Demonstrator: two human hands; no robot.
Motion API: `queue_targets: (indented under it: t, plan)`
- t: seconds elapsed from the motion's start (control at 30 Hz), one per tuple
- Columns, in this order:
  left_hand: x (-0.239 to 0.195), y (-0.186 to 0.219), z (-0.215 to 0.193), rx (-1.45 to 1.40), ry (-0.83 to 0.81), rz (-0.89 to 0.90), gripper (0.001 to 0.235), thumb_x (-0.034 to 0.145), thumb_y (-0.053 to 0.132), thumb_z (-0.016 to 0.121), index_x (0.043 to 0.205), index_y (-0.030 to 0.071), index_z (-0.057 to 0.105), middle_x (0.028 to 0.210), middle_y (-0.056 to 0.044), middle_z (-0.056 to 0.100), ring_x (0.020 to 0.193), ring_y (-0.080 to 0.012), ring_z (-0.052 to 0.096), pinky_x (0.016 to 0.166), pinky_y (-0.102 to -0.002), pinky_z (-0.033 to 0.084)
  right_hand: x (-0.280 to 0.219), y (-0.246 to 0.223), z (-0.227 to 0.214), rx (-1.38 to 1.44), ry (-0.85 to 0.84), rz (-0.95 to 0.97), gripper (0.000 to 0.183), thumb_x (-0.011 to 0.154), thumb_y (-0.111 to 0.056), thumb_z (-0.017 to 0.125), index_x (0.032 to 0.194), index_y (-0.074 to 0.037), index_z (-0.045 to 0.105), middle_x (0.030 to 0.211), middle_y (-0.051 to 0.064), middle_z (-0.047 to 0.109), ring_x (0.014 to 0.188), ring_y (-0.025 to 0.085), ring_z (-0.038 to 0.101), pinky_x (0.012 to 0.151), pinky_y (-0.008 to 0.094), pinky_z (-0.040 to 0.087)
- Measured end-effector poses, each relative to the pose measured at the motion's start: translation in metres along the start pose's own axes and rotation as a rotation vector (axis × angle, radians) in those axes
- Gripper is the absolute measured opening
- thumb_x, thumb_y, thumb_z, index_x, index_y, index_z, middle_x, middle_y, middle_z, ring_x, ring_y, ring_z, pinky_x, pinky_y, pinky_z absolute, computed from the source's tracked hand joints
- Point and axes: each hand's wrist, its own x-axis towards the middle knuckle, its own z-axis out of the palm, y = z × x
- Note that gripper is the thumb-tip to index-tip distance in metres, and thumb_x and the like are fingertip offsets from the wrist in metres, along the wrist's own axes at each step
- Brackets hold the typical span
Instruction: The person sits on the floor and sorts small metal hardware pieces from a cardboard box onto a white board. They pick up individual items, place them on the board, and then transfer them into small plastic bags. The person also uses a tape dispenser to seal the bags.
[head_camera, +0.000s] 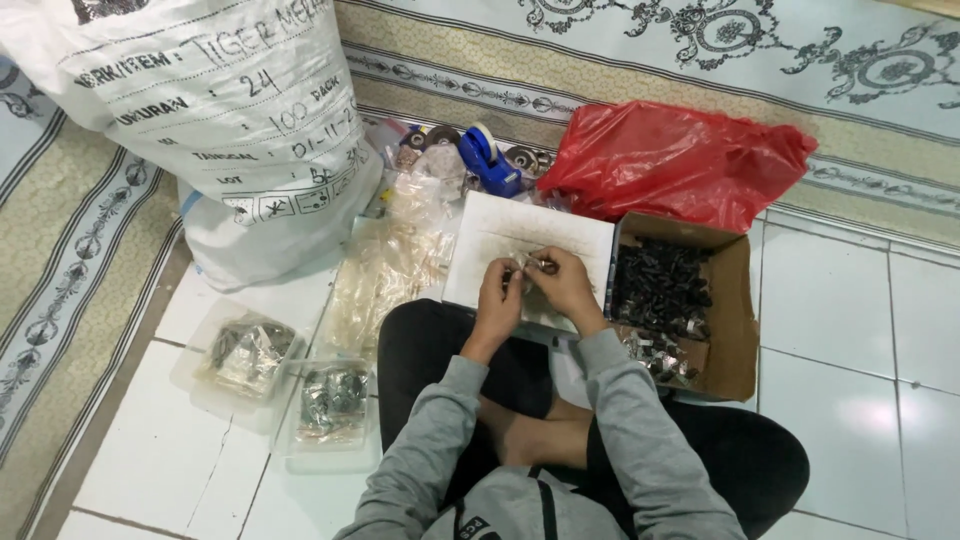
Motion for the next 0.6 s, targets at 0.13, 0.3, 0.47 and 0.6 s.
queue_targets:
  t: [0.13,0.3,0.47,0.6]
  plan:
    - [-0.008,0.014,0.005,0.01,0.021,0.01,0.016,0.106,0.012,0.051,0.119,0.005,0.05,0.111,-0.019,0.055,0.103,-0.0396,0.065,0.087,-0.05,0.055,-0.006,-0.01,-0.001,-0.026,0.002,0.0,0.035,0.085,-0.019,0.08,0.116,-0.008,0.07,0.093,0.012,0.071,0.084,0.023,0.067,0.075,0.039,0.054]
    - [-0.004,-0.001,0.007,-0.036,0.183,-0.057,0.033,0.09,0.001,0.06,0.123,0.005,0.058,0.112,-0.022,0.062,0.096,-0.0357,0.068,0.079,-0.045,0.057,-0.026,-0.048,-0.008,-0.359,0.053,-0.251,0.03,0.085,-0.015,0.075,0.113,-0.008,0.066,0.093,0.016,0.072,0.096,0.037,0.069,0.082,0.046,0.057]
    - [0.007,0.003,0.006,-0.06,0.234,-0.082,0.032,0.09,-0.002,0.056,0.118,0.008,0.067,0.107,-0.019,0.071,0.092,-0.0319,0.071,0.074,-0.041,0.059,-0.02,-0.025,-0.001,-0.281,0.056,-0.346,0.017,0.087,-0.018,0.076,0.098,-0.009,0.067,0.121,0.02,0.062,0.116,0.044,0.059,0.097,0.051,0.049]
    - [0.009,-0.006,0.007,-0.048,0.204,-0.104,0.037,0.091,0.001,0.054,0.124,0.009,0.068,0.112,-0.019,0.071,0.095,-0.0305,0.069,0.078,-0.042,0.06,-0.01,-0.01,0.008,-0.114,0.06,-0.216,0.016,0.084,-0.014,0.079,0.097,-0.009,0.071,0.095,0.016,0.074,0.098,0.037,0.072,0.081,0.043,0.06]
